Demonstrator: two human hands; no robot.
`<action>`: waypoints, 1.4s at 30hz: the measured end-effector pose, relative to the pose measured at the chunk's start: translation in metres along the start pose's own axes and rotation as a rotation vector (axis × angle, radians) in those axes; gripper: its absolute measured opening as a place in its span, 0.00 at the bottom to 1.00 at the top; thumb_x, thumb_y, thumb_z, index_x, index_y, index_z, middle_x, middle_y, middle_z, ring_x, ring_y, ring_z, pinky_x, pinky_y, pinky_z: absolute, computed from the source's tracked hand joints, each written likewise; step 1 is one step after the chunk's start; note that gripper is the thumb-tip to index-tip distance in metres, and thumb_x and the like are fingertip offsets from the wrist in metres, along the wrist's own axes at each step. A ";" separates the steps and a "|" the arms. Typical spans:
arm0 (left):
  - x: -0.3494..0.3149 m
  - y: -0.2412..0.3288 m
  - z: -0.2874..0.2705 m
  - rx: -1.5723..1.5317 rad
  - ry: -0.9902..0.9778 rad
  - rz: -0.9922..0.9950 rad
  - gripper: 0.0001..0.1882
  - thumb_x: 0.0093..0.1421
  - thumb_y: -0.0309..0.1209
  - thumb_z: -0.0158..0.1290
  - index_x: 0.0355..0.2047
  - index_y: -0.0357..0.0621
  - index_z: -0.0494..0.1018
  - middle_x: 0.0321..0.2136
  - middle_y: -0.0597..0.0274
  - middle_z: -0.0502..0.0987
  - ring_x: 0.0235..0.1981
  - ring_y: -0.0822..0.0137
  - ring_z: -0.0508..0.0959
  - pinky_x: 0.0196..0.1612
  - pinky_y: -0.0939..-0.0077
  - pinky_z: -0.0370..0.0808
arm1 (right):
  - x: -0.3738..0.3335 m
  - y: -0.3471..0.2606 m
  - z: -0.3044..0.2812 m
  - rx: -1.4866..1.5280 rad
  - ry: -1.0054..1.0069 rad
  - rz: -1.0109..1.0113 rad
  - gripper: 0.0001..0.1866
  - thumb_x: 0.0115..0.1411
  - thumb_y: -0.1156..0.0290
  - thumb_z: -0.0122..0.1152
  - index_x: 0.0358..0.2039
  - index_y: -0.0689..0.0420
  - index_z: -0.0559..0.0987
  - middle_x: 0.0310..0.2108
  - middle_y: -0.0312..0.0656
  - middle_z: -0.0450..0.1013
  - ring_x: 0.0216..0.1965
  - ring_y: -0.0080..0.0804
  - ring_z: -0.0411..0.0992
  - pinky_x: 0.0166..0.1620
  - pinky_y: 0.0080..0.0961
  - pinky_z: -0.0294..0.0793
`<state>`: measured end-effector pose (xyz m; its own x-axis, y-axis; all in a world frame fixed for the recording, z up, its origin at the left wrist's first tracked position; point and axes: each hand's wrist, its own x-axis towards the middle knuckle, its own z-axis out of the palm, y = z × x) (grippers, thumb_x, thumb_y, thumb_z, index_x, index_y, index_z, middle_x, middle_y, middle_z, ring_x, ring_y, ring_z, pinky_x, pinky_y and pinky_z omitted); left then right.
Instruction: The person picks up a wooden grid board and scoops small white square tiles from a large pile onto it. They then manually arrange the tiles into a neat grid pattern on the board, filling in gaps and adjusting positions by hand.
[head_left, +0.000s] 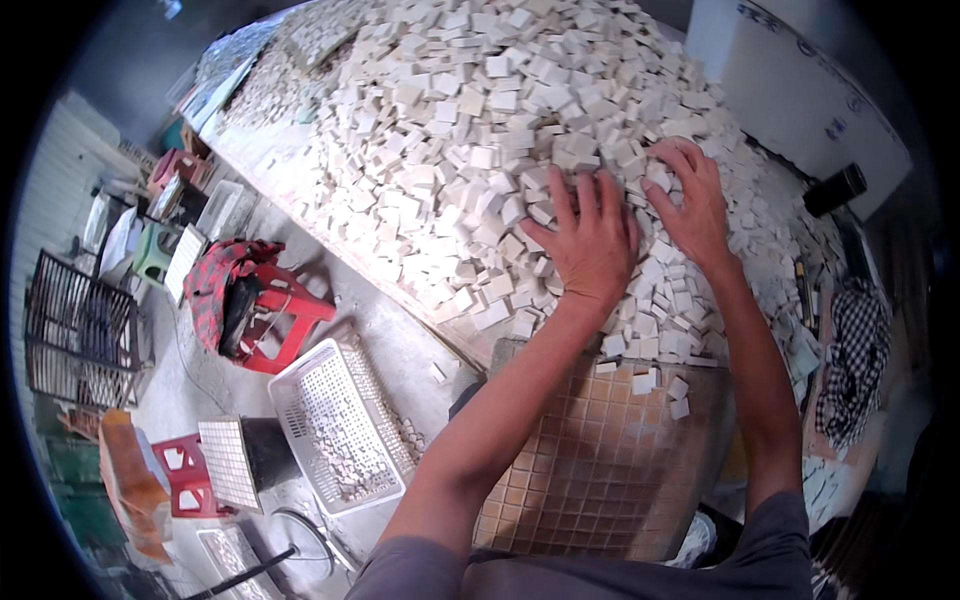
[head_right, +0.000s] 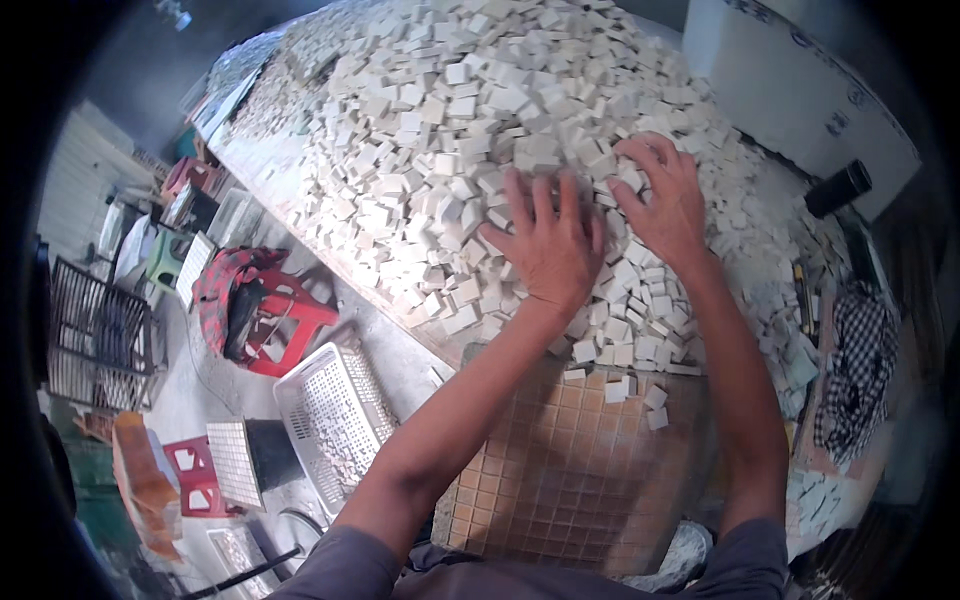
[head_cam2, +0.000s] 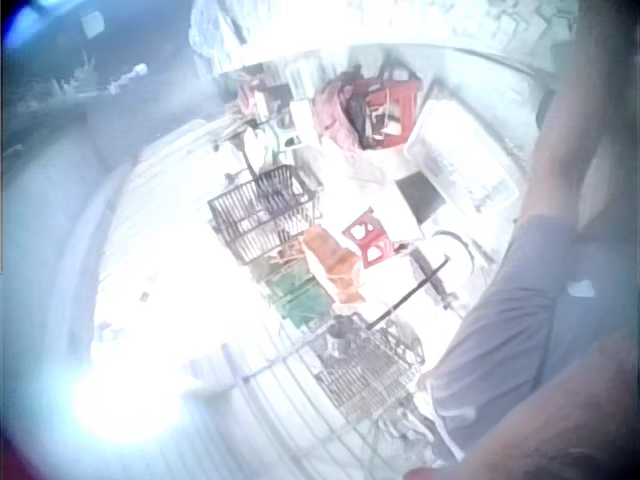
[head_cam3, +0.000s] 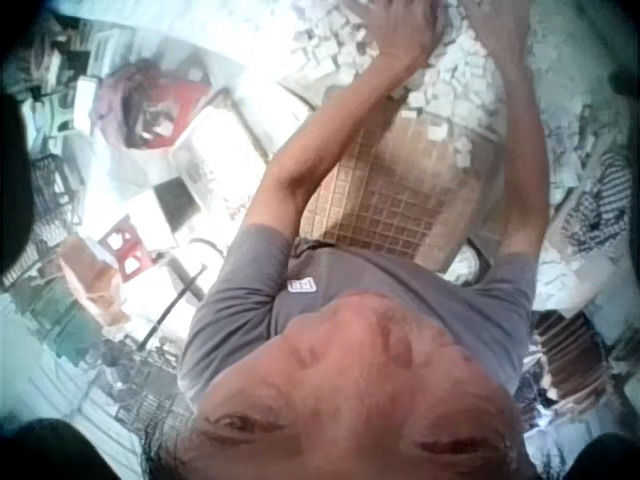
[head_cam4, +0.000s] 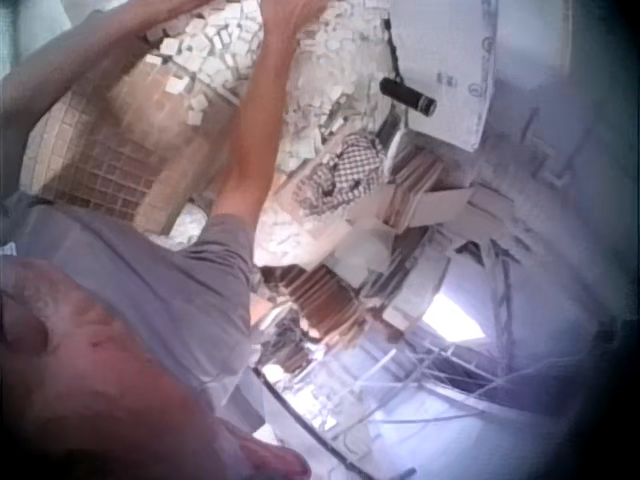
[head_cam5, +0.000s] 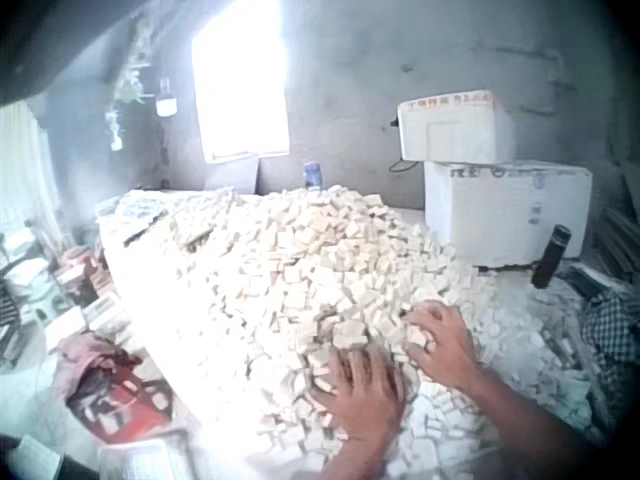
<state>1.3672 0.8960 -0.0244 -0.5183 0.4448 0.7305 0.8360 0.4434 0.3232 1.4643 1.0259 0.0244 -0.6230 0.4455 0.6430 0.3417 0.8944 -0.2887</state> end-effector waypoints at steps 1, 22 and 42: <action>0.003 0.000 0.000 -0.007 -0.002 0.013 0.28 0.59 0.43 0.61 0.59 0.51 0.73 0.56 0.58 0.71 0.70 0.42 0.62 0.60 0.17 0.53 | -0.001 0.000 -0.004 0.034 0.018 -0.031 0.22 0.57 0.68 0.72 0.53 0.46 0.80 0.57 0.43 0.72 0.55 0.51 0.72 0.58 0.41 0.73; 0.016 -0.030 -0.039 -0.210 -0.061 0.330 0.29 0.62 0.33 0.59 0.63 0.41 0.71 0.67 0.45 0.70 0.68 0.46 0.68 0.74 0.45 0.56 | -0.009 0.046 -0.043 0.013 -0.007 0.060 0.25 0.66 0.59 0.68 0.61 0.52 0.80 0.64 0.46 0.73 0.67 0.48 0.69 0.67 0.41 0.69; -0.045 0.050 -0.006 -0.326 -0.199 0.120 0.24 0.58 0.38 0.57 0.54 0.42 0.75 0.52 0.51 0.73 0.58 0.49 0.70 0.59 0.32 0.62 | -0.067 0.032 -0.003 -0.042 -0.078 0.100 0.19 0.68 0.69 0.56 0.58 0.51 0.80 0.62 0.44 0.72 0.64 0.45 0.66 0.69 0.41 0.62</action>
<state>1.4336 0.8931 -0.0379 -0.4116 0.6345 0.6542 0.8894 0.1230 0.4402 1.5189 1.0251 -0.0259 -0.6366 0.5354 0.5550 0.4327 0.8437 -0.3176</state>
